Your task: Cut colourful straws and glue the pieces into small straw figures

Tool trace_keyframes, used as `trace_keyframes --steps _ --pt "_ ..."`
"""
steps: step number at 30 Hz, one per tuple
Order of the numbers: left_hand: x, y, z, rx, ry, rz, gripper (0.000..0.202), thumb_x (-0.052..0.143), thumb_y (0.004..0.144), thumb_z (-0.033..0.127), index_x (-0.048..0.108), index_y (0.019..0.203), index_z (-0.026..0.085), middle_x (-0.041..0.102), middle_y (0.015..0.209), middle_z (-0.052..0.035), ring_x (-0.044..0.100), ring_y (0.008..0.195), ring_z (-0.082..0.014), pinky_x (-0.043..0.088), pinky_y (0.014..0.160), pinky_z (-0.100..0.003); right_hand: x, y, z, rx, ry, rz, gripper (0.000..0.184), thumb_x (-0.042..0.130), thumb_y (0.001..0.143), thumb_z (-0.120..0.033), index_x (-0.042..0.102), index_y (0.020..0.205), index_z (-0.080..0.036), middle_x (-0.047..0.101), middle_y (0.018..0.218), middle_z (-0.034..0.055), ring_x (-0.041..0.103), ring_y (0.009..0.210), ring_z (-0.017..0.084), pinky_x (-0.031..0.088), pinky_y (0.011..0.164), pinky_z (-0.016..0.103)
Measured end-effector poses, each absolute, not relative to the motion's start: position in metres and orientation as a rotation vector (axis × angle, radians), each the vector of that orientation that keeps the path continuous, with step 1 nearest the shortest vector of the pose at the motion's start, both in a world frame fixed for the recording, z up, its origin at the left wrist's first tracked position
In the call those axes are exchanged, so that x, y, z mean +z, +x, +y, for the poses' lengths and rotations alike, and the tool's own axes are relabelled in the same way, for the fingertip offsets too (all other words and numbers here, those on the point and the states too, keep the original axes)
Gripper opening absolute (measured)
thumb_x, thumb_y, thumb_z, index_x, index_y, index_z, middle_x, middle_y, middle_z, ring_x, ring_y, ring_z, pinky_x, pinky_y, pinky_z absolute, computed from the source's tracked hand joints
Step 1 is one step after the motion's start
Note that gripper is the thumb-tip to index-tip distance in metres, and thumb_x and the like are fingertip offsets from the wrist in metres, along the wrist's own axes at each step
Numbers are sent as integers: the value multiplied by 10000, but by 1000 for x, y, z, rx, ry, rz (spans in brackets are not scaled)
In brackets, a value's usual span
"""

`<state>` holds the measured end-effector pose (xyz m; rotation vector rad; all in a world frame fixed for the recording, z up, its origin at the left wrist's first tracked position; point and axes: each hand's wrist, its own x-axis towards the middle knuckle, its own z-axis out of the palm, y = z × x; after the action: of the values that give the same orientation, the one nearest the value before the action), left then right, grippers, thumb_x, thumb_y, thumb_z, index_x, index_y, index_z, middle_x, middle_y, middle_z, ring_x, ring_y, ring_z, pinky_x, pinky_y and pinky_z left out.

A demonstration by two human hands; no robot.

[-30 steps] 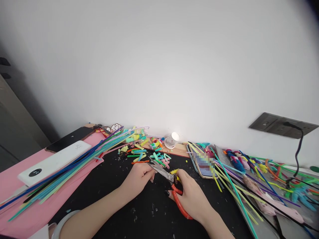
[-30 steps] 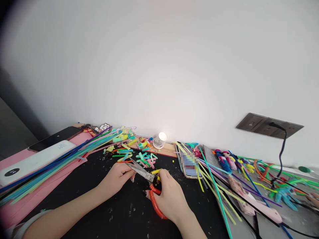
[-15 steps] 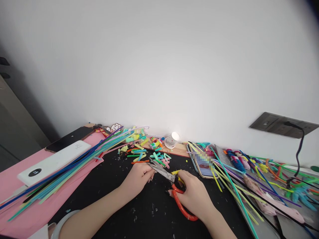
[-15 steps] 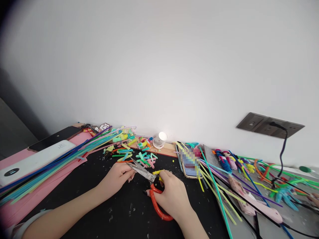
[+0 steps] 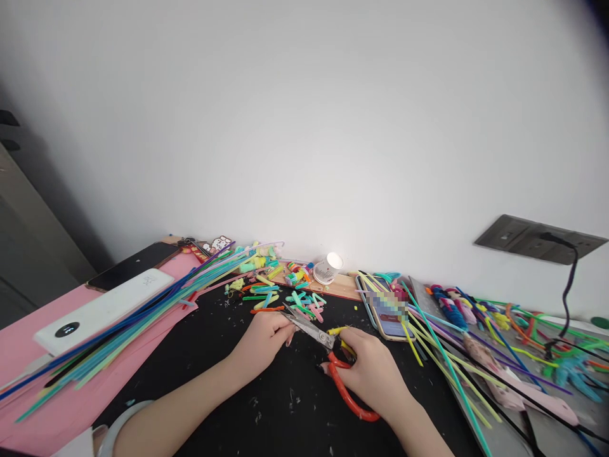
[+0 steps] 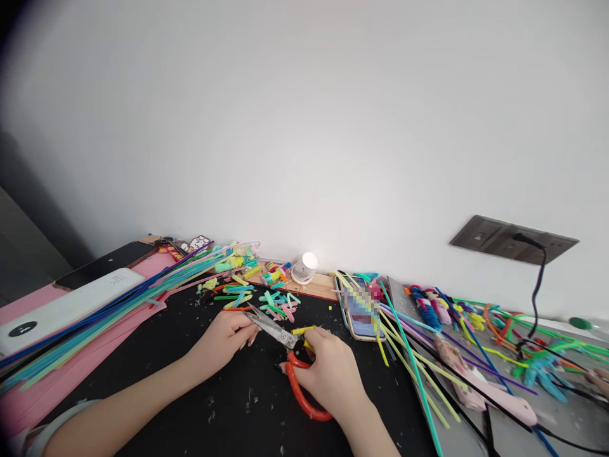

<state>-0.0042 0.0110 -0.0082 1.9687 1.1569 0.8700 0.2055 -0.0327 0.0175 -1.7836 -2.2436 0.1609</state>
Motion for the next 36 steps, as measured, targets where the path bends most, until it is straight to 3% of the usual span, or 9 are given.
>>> trace_keyframes --steps 9,14,17,22,26,29,32,36 --pt "-6 -4 11 885 1963 1105 352 410 849 229 434 506 151 410 498 42 427 504 -99 306 526 -205 16 203 -29 121 -1874 -2176 387 656 655 -435 369 549 -199 473 571 -43 399 501 108 224 464 215" --pt "-4 -3 10 894 1836 1059 344 406 860 254 444 533 155 459 519 39 484 489 -97 365 533 -197 5 215 -20 72 -2039 -1959 312 553 736 -429 417 563 -207 519 568 -11 469 516 146 276 454 225" --pt "-6 -3 11 899 1791 1068 333 415 857 248 473 543 153 500 531 33 530 502 -102 401 567 -200 -4 226 -13 57 -2107 -1867 146 578 709 -318 535 664 -187 596 689 41 558 619 194 367 522 255" --pt "-10 -4 11 858 1821 1105 329 414 864 268 509 571 152 547 584 24 518 466 -91 391 517 -195 -11 234 -8 4 -1987 -1839 244 628 690 -292 596 870 -130 599 788 84 581 736 238 442 672 329" --pt "-7 -2 10 856 2002 1083 336 420 873 263 564 588 156 583 615 13 528 544 -109 379 562 -204 0 227 -15 -2 -1687 -1860 138 532 797 -255 585 889 -168 587 881 78 555 824 225 434 739 339" --pt "-5 1 8 821 2074 981 226 462 861 256 635 738 180 621 638 11 567 654 -136 391 656 -214 6 214 -25 270 -1465 -2003 175 487 836 -215 538 1003 -205 567 797 24 532 657 156 439 632 274" --pt "-5 5 5 726 2008 949 212 494 823 194 576 1018 210 640 651 35 550 595 -124 383 607 -199 5 201 -31 454 -1368 -2126 206 549 798 -184 528 1000 -218 557 790 5 509 625 137 416 567 239" --pt "-3 7 0 649 1986 925 268 516 798 170 470 1057 222 591 589 79 475 521 -108 324 532 -182 1 191 -33 541 -1355 -2121 89 541 799 -149 542 866 -208 537 712 -15 478 572 116 382 526 215"
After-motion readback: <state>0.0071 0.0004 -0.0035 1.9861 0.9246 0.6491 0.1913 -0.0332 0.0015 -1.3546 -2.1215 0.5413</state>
